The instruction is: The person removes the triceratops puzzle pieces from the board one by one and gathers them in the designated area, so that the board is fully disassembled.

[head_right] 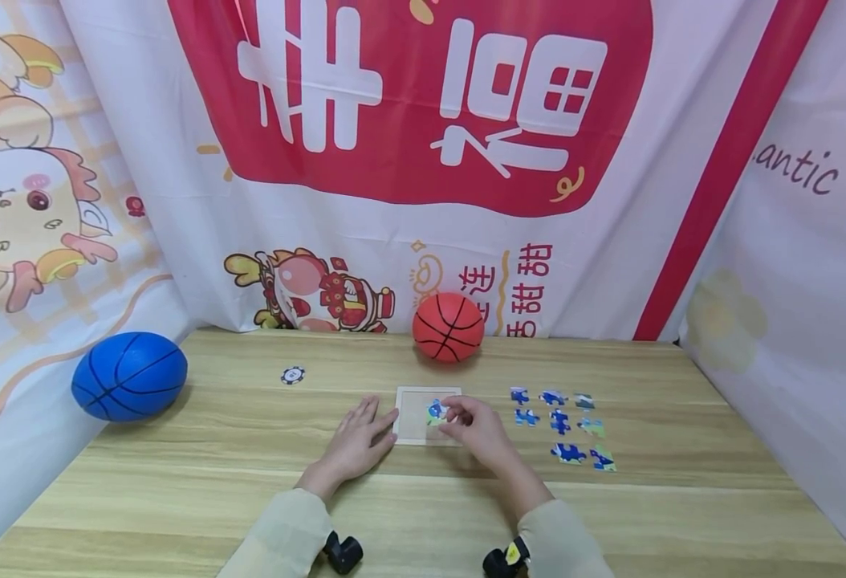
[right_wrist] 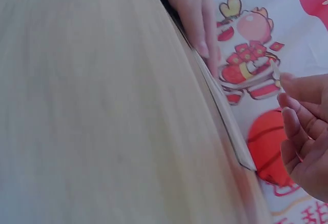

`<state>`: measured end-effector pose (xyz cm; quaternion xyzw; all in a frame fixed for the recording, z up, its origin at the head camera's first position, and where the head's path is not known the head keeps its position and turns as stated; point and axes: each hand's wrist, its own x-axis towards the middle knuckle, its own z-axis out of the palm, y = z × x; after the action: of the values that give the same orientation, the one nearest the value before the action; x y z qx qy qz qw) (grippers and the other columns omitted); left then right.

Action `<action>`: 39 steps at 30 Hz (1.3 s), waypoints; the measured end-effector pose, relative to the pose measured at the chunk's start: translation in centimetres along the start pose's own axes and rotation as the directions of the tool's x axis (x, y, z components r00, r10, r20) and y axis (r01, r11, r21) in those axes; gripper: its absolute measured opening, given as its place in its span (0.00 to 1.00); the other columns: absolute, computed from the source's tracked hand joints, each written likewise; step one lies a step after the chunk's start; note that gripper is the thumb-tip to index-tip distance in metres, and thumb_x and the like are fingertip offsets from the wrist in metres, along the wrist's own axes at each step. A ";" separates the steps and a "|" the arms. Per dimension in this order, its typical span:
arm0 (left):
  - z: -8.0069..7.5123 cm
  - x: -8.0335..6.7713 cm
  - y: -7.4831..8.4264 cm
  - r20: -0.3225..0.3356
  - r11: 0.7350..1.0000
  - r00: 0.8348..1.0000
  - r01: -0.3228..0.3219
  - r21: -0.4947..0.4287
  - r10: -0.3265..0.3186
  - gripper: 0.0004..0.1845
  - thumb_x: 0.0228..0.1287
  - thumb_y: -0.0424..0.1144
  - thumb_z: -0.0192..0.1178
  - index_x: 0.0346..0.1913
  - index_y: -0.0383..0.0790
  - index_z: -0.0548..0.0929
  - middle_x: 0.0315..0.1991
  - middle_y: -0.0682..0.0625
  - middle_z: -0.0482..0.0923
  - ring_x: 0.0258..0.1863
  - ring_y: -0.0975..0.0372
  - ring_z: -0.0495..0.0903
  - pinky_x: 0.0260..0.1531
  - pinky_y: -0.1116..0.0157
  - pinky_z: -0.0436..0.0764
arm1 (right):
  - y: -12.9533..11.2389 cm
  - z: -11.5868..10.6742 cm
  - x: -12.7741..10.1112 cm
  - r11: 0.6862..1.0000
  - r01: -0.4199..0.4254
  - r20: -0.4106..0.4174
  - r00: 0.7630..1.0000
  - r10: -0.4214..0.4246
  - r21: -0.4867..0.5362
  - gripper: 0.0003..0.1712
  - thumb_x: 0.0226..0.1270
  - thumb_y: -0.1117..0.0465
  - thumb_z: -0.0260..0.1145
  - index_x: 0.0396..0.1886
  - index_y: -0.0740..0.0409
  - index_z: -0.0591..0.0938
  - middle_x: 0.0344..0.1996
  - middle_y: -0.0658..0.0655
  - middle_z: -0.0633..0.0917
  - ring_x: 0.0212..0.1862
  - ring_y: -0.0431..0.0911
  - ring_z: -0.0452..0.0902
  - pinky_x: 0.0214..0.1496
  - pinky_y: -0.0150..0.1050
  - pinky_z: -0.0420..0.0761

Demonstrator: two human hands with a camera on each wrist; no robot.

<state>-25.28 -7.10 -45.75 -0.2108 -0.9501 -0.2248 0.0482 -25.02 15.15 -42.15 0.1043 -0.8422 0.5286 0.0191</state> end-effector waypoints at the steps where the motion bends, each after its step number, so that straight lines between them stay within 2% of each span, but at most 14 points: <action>1: 0.1 0.0 0.0 0.001 1.000 1.000 0.000 0.000 0.000 0.24 0.62 0.51 0.45 0.60 0.45 0.66 0.63 0.35 0.47 0.62 0.46 0.44 0.57 0.51 0.44 | 0.5 -0.4 0.0 1.000 -0.003 0.002 1.000 0.003 -0.001 0.17 0.49 0.68 0.66 0.42 0.55 0.79 0.27 0.52 0.76 0.31 0.46 0.68 0.31 0.37 0.71; 6: 0.3 0.0 -0.1 -0.001 1.000 1.000 -0.003 0.007 0.003 0.24 0.63 0.51 0.44 0.60 0.45 0.66 0.63 0.35 0.48 0.62 0.47 0.44 0.57 0.51 0.44 | 0.4 -2.9 -1.0 0.999 -0.038 -0.006 0.999 0.038 -0.030 0.18 0.51 0.65 0.65 0.44 0.53 0.78 0.29 0.53 0.76 0.33 0.47 0.69 0.33 0.38 0.72; 15: 0.2 0.0 0.0 -0.007 1.000 1.000 -0.015 0.006 0.015 0.24 0.63 0.50 0.45 0.59 0.44 0.67 0.62 0.34 0.49 0.62 0.46 0.45 0.57 0.50 0.45 | 2.2 -7.6 -3.1 0.987 0.021 -0.082 0.996 -0.035 -0.161 0.19 0.52 0.62 0.65 0.46 0.59 0.77 0.31 0.54 0.77 0.33 0.46 0.70 0.32 0.34 0.73; 21: 0.2 0.0 0.0 0.000 1.000 1.000 0.001 -0.007 -0.001 0.24 0.63 0.50 0.45 0.60 0.45 0.66 0.63 0.35 0.48 0.62 0.47 0.44 0.58 0.51 0.44 | 3.2 -10.0 -4.2 0.984 0.049 -0.087 0.994 -0.064 -0.172 0.21 0.54 0.61 0.64 0.48 0.62 0.76 0.30 0.56 0.76 0.30 0.46 0.68 0.26 0.33 0.72; 26: 0.0 0.0 0.0 0.001 1.000 1.000 0.000 -0.006 0.000 0.24 0.63 0.50 0.45 0.60 0.45 0.66 0.63 0.34 0.47 0.62 0.47 0.43 0.58 0.51 0.44 | 4.6 -10.9 -4.6 0.977 0.086 -0.109 0.988 -0.109 -0.194 0.20 0.51 0.66 0.65 0.46 0.66 0.77 0.28 0.56 0.76 0.29 0.44 0.70 0.27 0.33 0.73; 29: -0.1 0.0 0.0 0.000 1.000 1.000 -0.005 -0.007 0.005 0.24 0.63 0.49 0.46 0.60 0.44 0.66 0.63 0.34 0.47 0.62 0.46 0.44 0.57 0.51 0.44 | 5.4 -11.0 -4.7 0.974 0.068 -0.103 0.990 -0.092 -0.215 0.20 0.49 0.68 0.65 0.45 0.68 0.76 0.28 0.56 0.77 0.30 0.44 0.70 0.29 0.33 0.73; 35: -0.1 0.0 0.0 0.001 1.000 1.000 -0.004 -0.008 0.004 0.24 0.63 0.49 0.46 0.60 0.44 0.66 0.63 0.34 0.48 0.62 0.46 0.44 0.57 0.51 0.44 | 6.5 -11.0 -5.0 0.980 -0.014 -0.071 0.997 0.000 -0.199 0.22 0.49 0.67 0.65 0.47 0.68 0.75 0.29 0.55 0.77 0.32 0.45 0.71 0.32 0.33 0.73; 39: 0.0 0.0 0.0 0.002 1.000 1.000 0.002 -0.005 -0.002 0.24 0.63 0.49 0.45 0.60 0.45 0.66 0.63 0.34 0.47 0.62 0.47 0.43 0.58 0.51 0.44 | 7.3 -10.8 -5.1 0.977 0.023 -0.074 0.996 -0.040 -0.214 0.21 0.47 0.67 0.67 0.43 0.68 0.77 0.29 0.55 0.78 0.32 0.46 0.72 0.33 0.34 0.73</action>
<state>-25.27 -7.09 -45.80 -0.2099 -0.9499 -0.2268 0.0463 -22.34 28.62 -44.61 0.0943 -0.8908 0.4387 0.0715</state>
